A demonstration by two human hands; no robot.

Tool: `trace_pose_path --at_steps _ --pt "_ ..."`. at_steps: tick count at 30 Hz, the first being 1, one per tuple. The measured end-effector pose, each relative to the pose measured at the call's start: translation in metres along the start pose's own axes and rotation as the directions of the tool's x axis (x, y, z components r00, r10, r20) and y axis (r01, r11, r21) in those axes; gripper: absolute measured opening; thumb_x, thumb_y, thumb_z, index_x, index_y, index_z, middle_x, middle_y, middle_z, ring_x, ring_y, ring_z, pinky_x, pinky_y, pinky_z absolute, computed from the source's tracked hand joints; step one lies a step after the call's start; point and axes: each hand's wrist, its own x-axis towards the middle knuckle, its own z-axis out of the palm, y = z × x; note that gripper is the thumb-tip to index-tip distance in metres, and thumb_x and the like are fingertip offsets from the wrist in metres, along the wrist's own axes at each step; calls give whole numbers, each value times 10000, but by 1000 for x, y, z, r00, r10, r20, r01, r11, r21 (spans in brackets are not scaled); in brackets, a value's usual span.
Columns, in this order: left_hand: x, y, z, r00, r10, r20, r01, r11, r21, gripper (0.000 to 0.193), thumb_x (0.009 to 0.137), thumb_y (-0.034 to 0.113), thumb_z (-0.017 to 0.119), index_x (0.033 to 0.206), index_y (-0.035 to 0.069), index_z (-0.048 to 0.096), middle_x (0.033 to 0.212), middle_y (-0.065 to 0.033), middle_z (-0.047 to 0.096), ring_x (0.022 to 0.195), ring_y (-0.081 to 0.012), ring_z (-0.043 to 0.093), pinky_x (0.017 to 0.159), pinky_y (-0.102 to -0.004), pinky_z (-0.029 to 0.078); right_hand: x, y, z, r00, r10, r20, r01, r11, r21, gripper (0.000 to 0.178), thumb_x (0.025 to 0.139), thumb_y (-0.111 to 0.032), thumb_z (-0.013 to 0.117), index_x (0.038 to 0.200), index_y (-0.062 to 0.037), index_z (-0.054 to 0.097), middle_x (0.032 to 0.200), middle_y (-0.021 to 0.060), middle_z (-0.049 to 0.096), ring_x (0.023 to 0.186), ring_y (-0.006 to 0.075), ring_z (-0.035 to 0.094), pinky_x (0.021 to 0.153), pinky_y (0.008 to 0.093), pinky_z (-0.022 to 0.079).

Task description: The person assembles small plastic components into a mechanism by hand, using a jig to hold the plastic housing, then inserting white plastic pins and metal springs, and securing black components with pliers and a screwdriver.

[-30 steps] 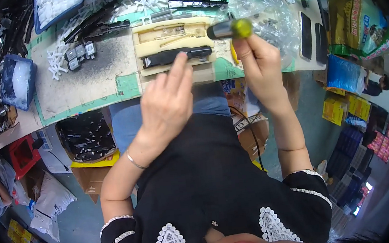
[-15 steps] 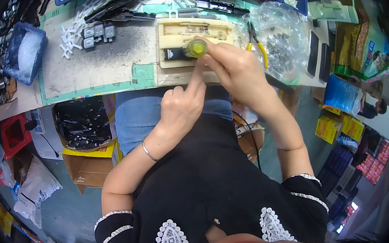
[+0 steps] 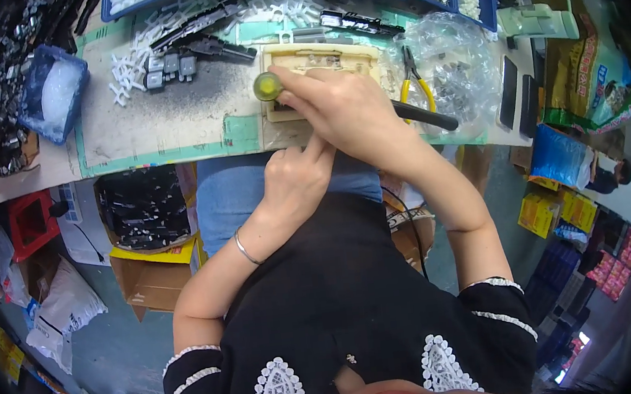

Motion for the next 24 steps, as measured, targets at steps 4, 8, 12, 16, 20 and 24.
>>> trace_pose_path --at_steps 4,8,12,16,20,24 --pt "12 -8 -10 1000 10 5 -9 995 -103 46 660 50 559 692 61 528 1272 -98 550 480 -145 505 470 -266 443 -29 15 -43 843 513 -163 -423 818 388 244 941 -182 482 1124 -26 524 849 181 626 716 316 613 614 392 464" --pt "22 -10 -23 998 -50 29 57 932 -357 149 624 -69 579 731 30 543 1181 -94 599 578 -206 602 520 -316 482 -85 92 -67 523 719 -458 -677 677 288 376 970 -309 420 1184 -2 388 943 199 613 821 307 597 726 395 444" --pt "41 -14 -25 996 -36 -86 -8 884 -467 232 633 -37 594 851 42 596 1007 -80 605 629 -238 596 541 -340 472 -148 172 -78 455 736 -501 -796 589 142 360 955 -307 451 1115 16 462 961 236 596 865 370 581 766 421 436" --pt "66 -12 -26 1000 -3 20 8 967 -254 296 708 61 659 996 37 597 1121 -85 550 974 -256 532 767 -360 440 -152 154 -73 682 564 -466 -654 755 -43 228 882 -199 545 929 22 579 951 186 575 911 339 560 808 400 438" --pt "70 -16 -21 994 52 92 -43 994 -103 321 771 167 666 1052 29 595 1156 -107 551 1048 -297 507 918 -410 353 -110 92 -54 841 419 -342 -502 839 -208 158 769 -173 632 824 -26 616 899 141 584 871 310 552 780 412 441" --pt "73 -18 -27 996 5 92 24 951 -309 330 770 128 676 1056 11 561 1126 -133 558 1014 -301 543 896 -406 407 -98 96 -35 830 527 -183 -557 777 -293 174 751 -179 613 736 -6 602 878 150 578 857 310 548 773 421 446"
